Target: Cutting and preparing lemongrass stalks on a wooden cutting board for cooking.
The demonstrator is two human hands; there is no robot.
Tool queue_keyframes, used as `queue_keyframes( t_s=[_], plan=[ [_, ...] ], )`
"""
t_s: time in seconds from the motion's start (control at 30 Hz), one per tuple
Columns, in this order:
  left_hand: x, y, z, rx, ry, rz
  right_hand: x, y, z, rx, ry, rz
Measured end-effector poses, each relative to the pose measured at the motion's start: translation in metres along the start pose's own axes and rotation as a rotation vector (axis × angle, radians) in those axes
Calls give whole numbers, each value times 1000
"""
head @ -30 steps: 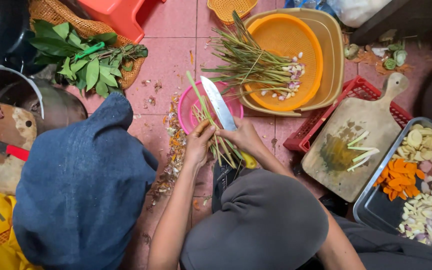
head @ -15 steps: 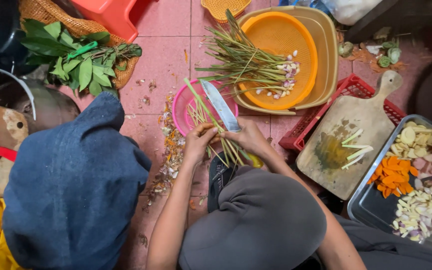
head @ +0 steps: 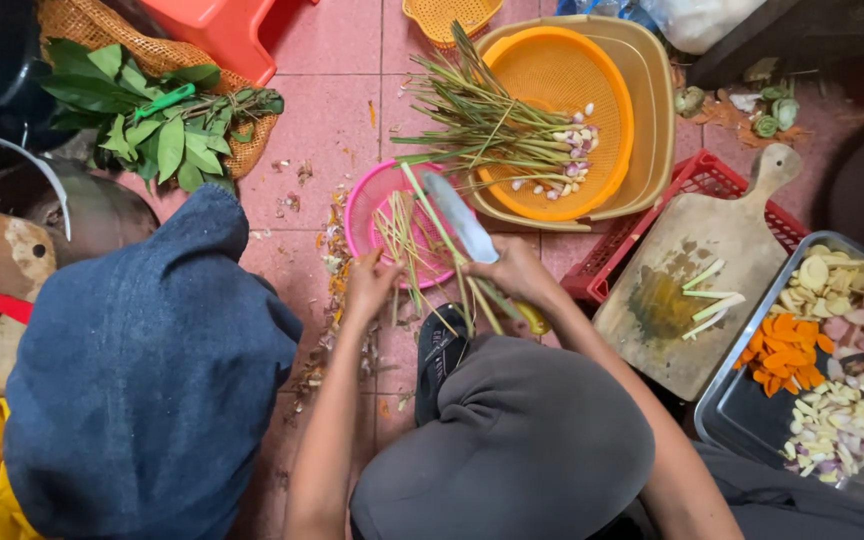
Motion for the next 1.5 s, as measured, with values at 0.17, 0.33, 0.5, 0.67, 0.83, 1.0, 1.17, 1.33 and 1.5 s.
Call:
queue_keyframes(
  t_s=[0.17,0.33,0.5,0.67,0.83,1.0,1.17,1.33,1.5],
  plan=[
    [-19,48,-45,-458,27,209,10,29,-11,87,-27,59],
    [-21,54,-39,-845,83,208,9,40,-4,231,12,94],
    [-30,-17,-18,-42,-184,-31,-6,6,33,123,117,37],
    [-6,-25,75,-88,34,-245,-4,-8,37,56,55,85],
    [-5,-14,53,-278,125,-99,30,24,7,-357,-264,100],
    [-28,-6,-15,-798,71,31,13,63,20,49,-9,147],
    [-14,2,-8,-734,58,5,17,70,8,240,-28,184],
    [0,-25,36,-446,72,-232,19,36,-10,83,-37,74],
    [3,-47,41,41,121,-566,3,13,4,75,-79,99]
  ],
)
Point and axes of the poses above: each hand's wrist, its own x-axis towards the middle knuckle, its own y-axis out of the palm, z = x × y, the point moved 9 cm from there along x, towards the middle knuckle, and after that the axes turned 15 degrees about x, right-handed, at the moved point
